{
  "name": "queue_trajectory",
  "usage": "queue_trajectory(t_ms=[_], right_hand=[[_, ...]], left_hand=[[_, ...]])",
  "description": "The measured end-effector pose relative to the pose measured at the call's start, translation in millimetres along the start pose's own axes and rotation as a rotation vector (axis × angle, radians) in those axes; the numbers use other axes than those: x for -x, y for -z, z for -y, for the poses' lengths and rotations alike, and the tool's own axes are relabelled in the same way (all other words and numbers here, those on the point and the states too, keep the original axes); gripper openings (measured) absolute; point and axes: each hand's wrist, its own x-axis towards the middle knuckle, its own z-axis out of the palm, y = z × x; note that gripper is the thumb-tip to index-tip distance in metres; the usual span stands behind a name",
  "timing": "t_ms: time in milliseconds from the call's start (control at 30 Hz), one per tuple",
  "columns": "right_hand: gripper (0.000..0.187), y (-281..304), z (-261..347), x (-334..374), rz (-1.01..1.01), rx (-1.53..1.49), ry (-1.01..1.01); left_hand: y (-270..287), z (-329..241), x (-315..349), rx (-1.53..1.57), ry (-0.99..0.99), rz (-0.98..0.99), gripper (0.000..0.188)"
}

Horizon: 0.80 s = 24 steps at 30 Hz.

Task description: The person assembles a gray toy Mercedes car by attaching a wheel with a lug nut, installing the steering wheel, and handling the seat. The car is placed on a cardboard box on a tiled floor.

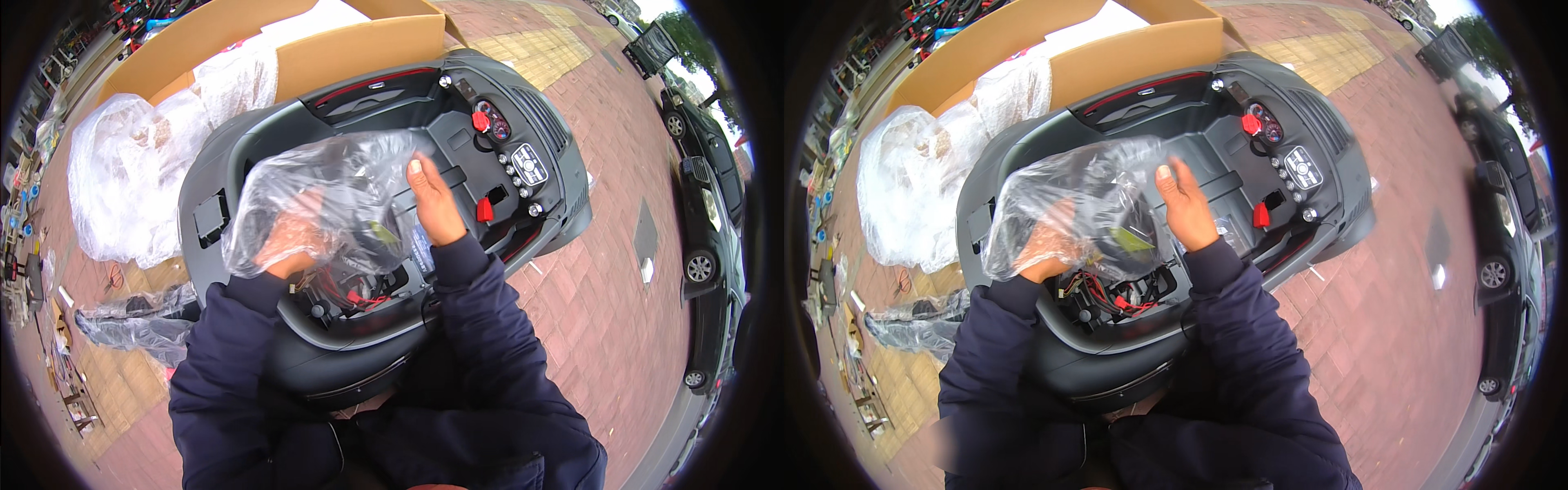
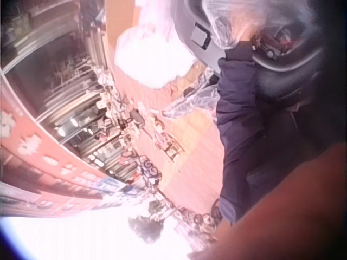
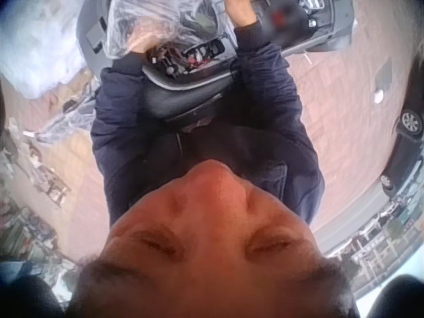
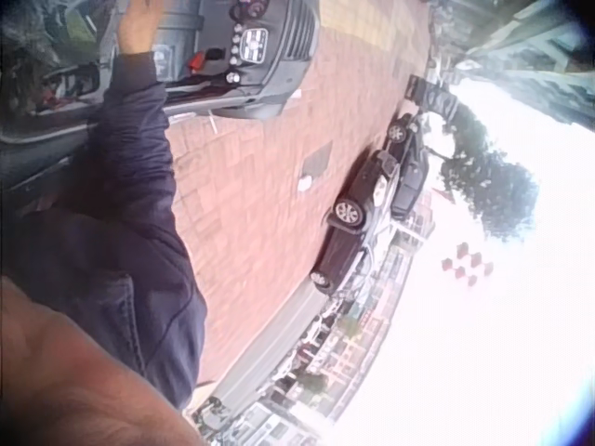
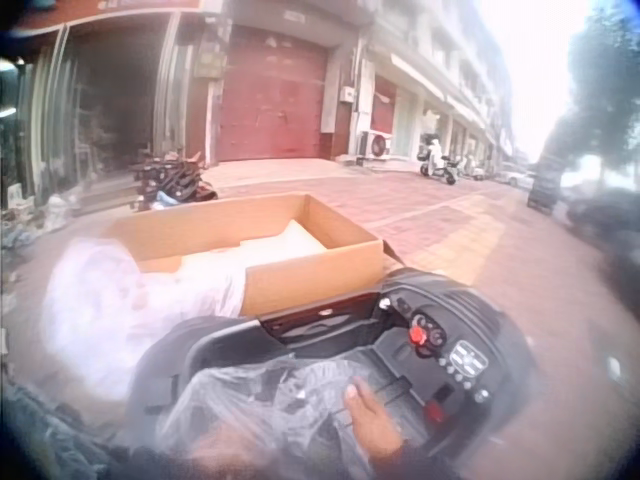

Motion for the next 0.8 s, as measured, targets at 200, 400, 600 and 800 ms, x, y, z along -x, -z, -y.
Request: queue_trajectory(t_ms=[200,400,600,800], right_hand=[[0.026,-10.9,-29.5,0.6,0.163,-0.349,-0.205],[0.031,23.8,-61.9,-20.2,-0.203,0.046,-0.058],[0.018,143.3,-135.6,-31.8,-0.464,1.127,0.219],[0.027,150.8,-136.0,-46.5,-0.632,0.816,0.084]], left_hand=[[24.9,-8.0,-1.9,0.33,0.157,0.225,0.058],[32.8,-3.4,-11.1,0.202,0.025,0.058,0.061],[58.2,9.6,-9.7,0.491,0.554,-0.015,0.05],[52.6,20.5,-10.7,0.933,0.662,0.034,0.038]])
